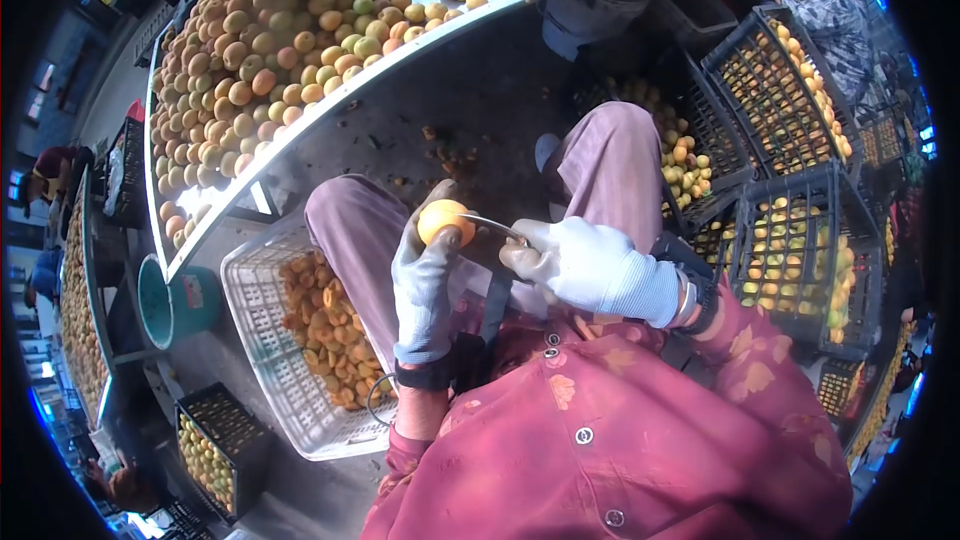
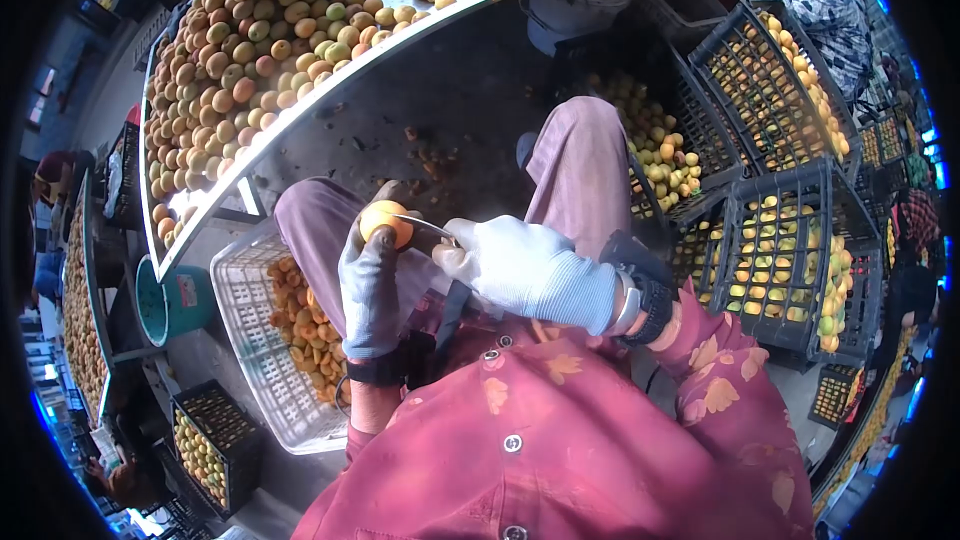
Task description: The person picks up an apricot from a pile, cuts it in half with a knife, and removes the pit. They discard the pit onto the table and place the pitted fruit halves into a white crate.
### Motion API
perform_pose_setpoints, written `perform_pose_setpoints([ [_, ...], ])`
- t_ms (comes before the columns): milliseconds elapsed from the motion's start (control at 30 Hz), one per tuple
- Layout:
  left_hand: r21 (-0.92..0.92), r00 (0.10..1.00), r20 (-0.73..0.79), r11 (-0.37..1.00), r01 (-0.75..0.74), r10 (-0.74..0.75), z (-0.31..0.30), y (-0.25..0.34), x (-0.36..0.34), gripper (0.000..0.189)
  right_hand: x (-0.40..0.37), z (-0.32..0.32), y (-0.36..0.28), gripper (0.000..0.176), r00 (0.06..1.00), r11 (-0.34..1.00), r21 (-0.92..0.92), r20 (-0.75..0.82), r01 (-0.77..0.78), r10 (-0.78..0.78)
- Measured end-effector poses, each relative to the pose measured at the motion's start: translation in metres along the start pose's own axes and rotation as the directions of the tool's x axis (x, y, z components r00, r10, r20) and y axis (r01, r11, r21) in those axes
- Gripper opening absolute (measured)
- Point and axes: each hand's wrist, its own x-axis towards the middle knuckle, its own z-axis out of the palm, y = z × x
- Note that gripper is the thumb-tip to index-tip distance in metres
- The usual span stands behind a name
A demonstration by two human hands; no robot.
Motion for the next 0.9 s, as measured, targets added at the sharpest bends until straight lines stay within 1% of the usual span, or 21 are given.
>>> perform_pose_setpoints([
  [67,-0.099,0.999,0.035,0.995,0.024,-0.021,0.000,-0.002,-0.001,0.067,-0.001,0.008,0.008,0.041,0.988,0.993,-0.063,-0.109,0.100,-0.106],
  [100,-0.157,0.997,0.071,0.987,0.046,-0.035,0.004,-0.001,-0.002,0.071,-0.001,0.012,0.009,0.041,0.989,0.993,-0.063,-0.108,0.098,-0.104],
  [133,-0.157,0.997,0.073,0.986,0.048,-0.037,0.012,0.002,-0.004,0.071,-0.001,0.015,0.009,0.040,0.982,0.993,-0.047,-0.148,0.111,-0.117],
  [167,-0.274,0.996,0.069,0.958,0.080,-0.063,0.022,0.005,-0.008,0.072,-0.001,0.020,0.010,0.039,0.974,0.992,-0.030,-0.189,0.123,-0.127],
  [200,-0.388,0.994,0.065,0.915,0.106,-0.088,0.027,0.006,-0.009,0.073,0.000,0.028,0.013,0.039,0.974,0.992,-0.030,-0.189,0.122,-0.125],
  [233,-0.389,0.994,0.063,0.915,0.106,-0.089,0.027,0.003,-0.009,0.073,0.003,0.038,0.017,0.039,0.941,0.984,-0.016,-0.291,0.177,-0.174],
  [267,-0.456,0.982,0.111,0.870,0.186,-0.151,0.026,-0.003,-0.007,0.074,0.007,0.046,0.020,0.039,0.894,0.973,-0.007,-0.392,0.231,-0.215],
  [300,-0.517,0.964,0.164,0.814,0.264,-0.208,0.025,-0.007,-0.006,0.075,0.011,0.049,0.023,0.036,0.882,0.969,-0.049,-0.406,0.242,-0.240],
  [333,-0.518,0.964,0.164,0.814,0.264,-0.208,0.025,-0.011,-0.004,0.075,0.015,0.053,0.026,0.036,0.882,0.969,-0.049,-0.406,0.242,-0.241],
  [400,-0.505,0.965,0.097,0.824,0.258,-0.243,0.024,-0.015,-0.002,0.075,0.022,0.058,0.026,0.034,0.863,0.963,-0.037,-0.435,0.268,-0.257],
  [433,-0.504,0.966,0.095,0.825,0.256,-0.242,0.021,-0.012,-0.003,0.075,0.020,0.054,0.024,0.034,0.863,0.962,-0.035,-0.433,0.271,-0.259],
  [500,-0.212,0.978,0.082,0.955,0.207,-0.194,0.014,-0.004,-0.007,0.071,0.012,0.040,0.017,0.034,0.956,0.993,0.033,-0.277,0.116,-0.103],
  [533,-0.212,0.977,0.083,0.955,0.208,-0.194,0.012,-0.007,-0.006,0.071,0.012,0.040,0.019,0.034,0.955,0.993,0.033,-0.277,0.115,-0.101],
  [600,-0.035,1.000,-0.020,0.999,0.019,-0.020,0.009,-0.012,-0.002,0.067,0.011,0.042,0.022,0.033,0.907,0.973,-0.092,-0.351,0.214,-0.233],
  [633,0.016,0.999,-0.040,1.000,0.002,-0.001,0.011,-0.009,-0.006,0.063,0.010,0.042,0.021,0.033,0.907,0.973,-0.091,-0.352,0.213,-0.231],
  [700,0.009,0.999,-0.037,1.000,0.007,-0.007,0.015,-0.004,-0.010,0.061,0.008,0.041,0.017,0.032,0.909,0.972,-0.162,-0.356,0.171,-0.219],
  [733,0.001,0.999,-0.035,1.000,0.013,-0.013,0.018,-0.003,-0.011,0.060,0.011,0.046,0.019,0.032,0.909,0.972,-0.162,-0.357,0.168,-0.217],
  [800,-0.007,0.999,-0.036,1.000,0.023,-0.024,0.021,0.001,-0.012,0.058,0.020,0.061,0.028,0.026,0.812,0.953,-0.234,-0.509,0.191,-0.287],
  [867,-0.011,0.999,-0.036,0.999,0.034,-0.035,0.021,0.001,-0.012,0.056,0.023,0.067,0.034,0.026,0.799,0.947,-0.245,-0.515,0.209,-0.310],
  [900,-0.090,0.995,-0.008,0.991,0.095,-0.096,0.019,0.001,-0.010,0.055,0.024,0.069,0.035,0.027,0.786,0.938,-0.258,-0.520,0.229,-0.335],
])
